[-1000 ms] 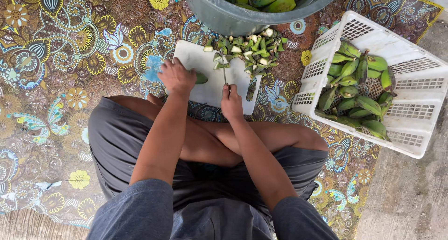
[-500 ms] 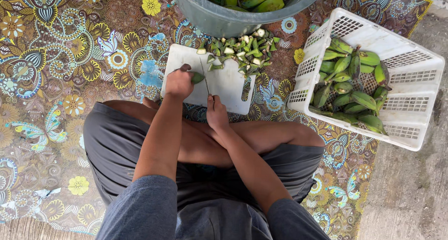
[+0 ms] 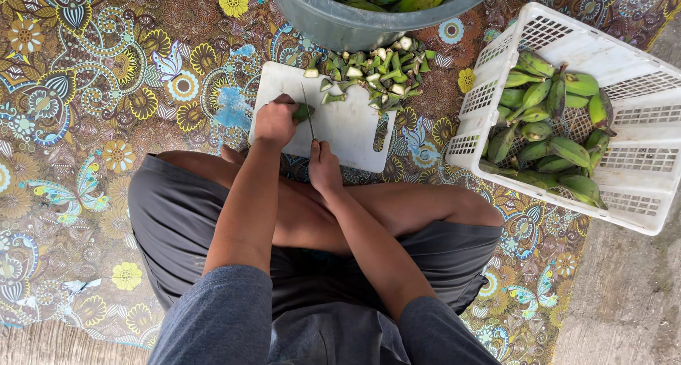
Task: The person sits cross-legged on a mat and uses a knife to cut the ends off green vegetables on a white cutting board. The cut pieces are placed into a large grey bucket filled with water, while whole vegetables are stored in a white basket nearby.
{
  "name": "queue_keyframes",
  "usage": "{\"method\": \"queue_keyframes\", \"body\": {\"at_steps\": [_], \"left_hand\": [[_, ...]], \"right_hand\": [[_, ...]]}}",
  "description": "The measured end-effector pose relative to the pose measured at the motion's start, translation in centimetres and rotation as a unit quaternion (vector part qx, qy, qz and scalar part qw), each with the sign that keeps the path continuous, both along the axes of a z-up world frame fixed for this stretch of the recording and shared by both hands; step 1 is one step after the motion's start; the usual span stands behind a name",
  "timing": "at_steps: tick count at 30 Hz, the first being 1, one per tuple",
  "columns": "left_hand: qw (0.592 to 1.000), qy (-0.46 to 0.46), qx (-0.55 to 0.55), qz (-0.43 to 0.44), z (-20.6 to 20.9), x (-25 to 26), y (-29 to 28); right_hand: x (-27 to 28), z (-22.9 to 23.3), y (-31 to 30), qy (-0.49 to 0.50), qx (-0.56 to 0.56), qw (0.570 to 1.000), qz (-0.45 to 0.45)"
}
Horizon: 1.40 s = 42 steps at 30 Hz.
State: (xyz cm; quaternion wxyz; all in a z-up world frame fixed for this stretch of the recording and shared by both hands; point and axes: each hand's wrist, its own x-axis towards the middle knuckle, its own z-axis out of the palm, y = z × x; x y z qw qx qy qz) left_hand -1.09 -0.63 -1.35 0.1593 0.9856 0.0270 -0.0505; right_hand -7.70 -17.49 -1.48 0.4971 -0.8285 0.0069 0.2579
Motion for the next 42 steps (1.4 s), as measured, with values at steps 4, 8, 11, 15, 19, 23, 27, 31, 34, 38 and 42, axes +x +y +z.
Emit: {"method": "queue_keyframes", "body": {"at_steps": [4, 8, 11, 15, 19, 23, 27, 31, 34, 38, 42], "left_hand": [[1.000, 0.007, 0.000, 0.006, -0.3, 0.2, 0.2], [1.000, 0.009, 0.002, 0.002, -0.2, 0.1, 0.1], [1.000, 0.013, -0.008, 0.004, 0.3, 0.1, 0.0], [1.000, 0.019, -0.011, 0.004, 1.4, 0.1, -0.1], [1.000, 0.018, -0.009, -0.001, 1.4, 0.2, 0.0], [1.000, 0.015, -0.010, 0.007, 2.3, 0.0, -0.2], [1.000, 0.004, -0.010, -0.004, 2.7, 0.0, -0.2], [1.000, 0.005, -0.016, -0.010, 2.7, 0.2, -0.1], [1.000, 0.004, -0.019, -0.010, 2.8, 0.1, -0.1], [1.000, -0.001, -0.008, -0.014, 2.1, 0.1, 0.0], [1.000, 0.004, -0.001, -0.011, 2.3, 0.2, -0.1]], "right_hand": [[0.3, -0.7, -0.1, 0.001, 0.000, 1.000, 0.000], [0.1, -0.7, -0.1, 0.002, -0.001, 1.000, -0.006], [0.1, -0.9, -0.1, 0.003, 0.000, 1.000, -0.008], [0.2, -0.8, -0.1, -0.001, 0.001, 1.000, -0.006], [0.5, -1.7, -0.1, -0.003, 0.000, 1.000, -0.006], [0.4, -1.3, -0.1, -0.007, 0.020, 1.000, -0.010], [0.6, -1.5, -0.1, -0.010, 0.021, 1.000, -0.009], [0.6, -1.6, -0.1, -0.012, 0.021, 1.000, -0.015], [0.5, -1.0, 0.0, -0.014, 0.022, 1.000, -0.017], [0.5, -0.8, 0.1, -0.010, 0.027, 0.999, -0.021], [0.6, -0.9, 0.1, -0.011, 0.023, 0.999, -0.022]]}}
